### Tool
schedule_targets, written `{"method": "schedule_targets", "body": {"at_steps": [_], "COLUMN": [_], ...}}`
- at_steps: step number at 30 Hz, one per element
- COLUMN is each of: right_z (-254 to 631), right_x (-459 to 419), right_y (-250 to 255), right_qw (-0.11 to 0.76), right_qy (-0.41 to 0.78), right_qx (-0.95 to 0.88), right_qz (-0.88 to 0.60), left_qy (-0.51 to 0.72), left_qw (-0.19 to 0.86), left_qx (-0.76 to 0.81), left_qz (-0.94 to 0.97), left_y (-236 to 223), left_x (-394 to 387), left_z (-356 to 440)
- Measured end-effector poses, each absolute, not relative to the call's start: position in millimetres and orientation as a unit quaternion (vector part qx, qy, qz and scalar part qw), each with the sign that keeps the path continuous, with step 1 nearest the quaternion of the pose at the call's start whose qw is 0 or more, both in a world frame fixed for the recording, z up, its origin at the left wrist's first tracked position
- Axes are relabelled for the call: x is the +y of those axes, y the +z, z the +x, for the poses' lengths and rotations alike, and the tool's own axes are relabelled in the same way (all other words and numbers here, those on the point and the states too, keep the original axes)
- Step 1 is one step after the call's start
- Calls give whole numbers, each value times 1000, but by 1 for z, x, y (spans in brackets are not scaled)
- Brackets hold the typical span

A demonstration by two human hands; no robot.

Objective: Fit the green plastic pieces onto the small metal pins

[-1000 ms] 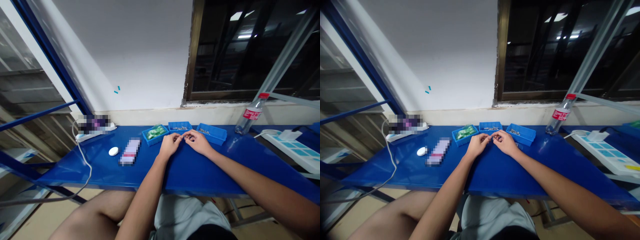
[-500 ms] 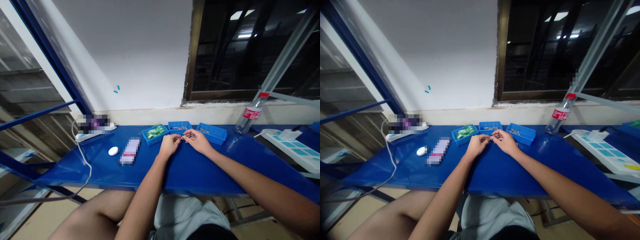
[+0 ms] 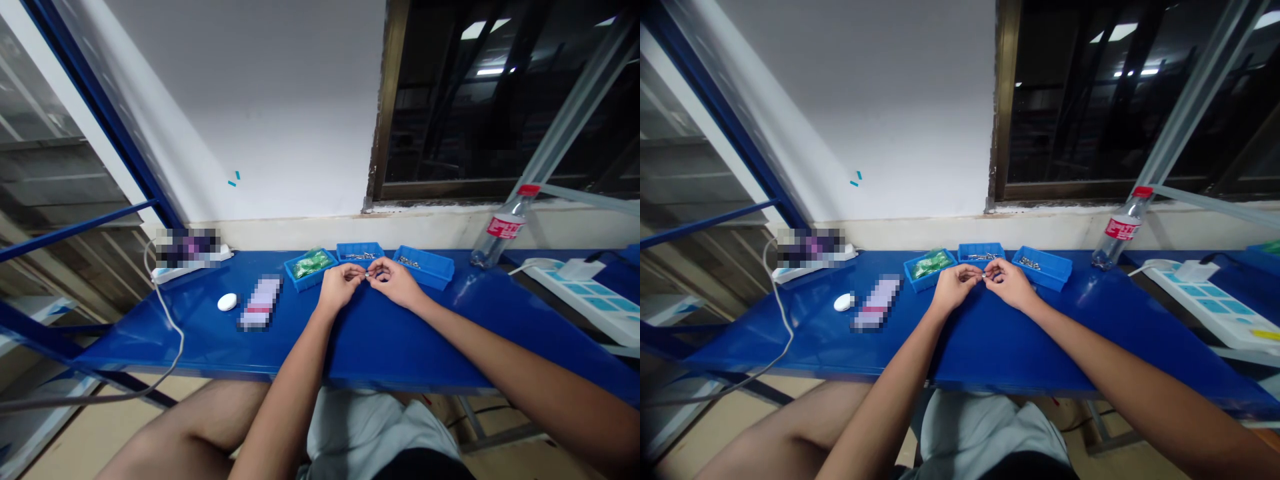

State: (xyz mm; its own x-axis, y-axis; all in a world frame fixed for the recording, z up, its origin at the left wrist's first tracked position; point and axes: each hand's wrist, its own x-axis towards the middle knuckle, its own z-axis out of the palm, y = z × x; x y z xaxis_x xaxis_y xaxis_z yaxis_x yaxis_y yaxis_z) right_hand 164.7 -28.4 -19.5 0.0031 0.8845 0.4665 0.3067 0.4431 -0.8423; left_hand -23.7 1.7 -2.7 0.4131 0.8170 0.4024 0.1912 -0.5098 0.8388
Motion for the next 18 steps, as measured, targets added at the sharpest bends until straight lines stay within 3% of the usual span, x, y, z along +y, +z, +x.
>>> {"method": "schedule_targets", "body": {"at_steps": [3, 5, 10, 14, 18], "right_z": [165, 168, 193, 222, 242], "right_x": [-29, -29, -28, -25, -20], "right_y": [-17, -12, 6, 8, -2], "right_qw": [537, 526, 496, 408, 309], "right_qy": [238, 202, -12, -162, -203], "right_qx": [-663, -677, -712, -701, -687], "right_qz": [-464, -473, -497, -562, -626], "left_qy": [421, 397, 297, 251, 234], "left_qw": [344, 266, 91, 63, 71], "left_qx": [327, 335, 348, 376, 375], "left_qz": [773, 812, 884, 890, 894], "left_y": [-3, -3, -5, -8, -8], "left_x": [2, 0, -4, -5, -2], "left_z": [-25, -26, -30, -29, -29]}}
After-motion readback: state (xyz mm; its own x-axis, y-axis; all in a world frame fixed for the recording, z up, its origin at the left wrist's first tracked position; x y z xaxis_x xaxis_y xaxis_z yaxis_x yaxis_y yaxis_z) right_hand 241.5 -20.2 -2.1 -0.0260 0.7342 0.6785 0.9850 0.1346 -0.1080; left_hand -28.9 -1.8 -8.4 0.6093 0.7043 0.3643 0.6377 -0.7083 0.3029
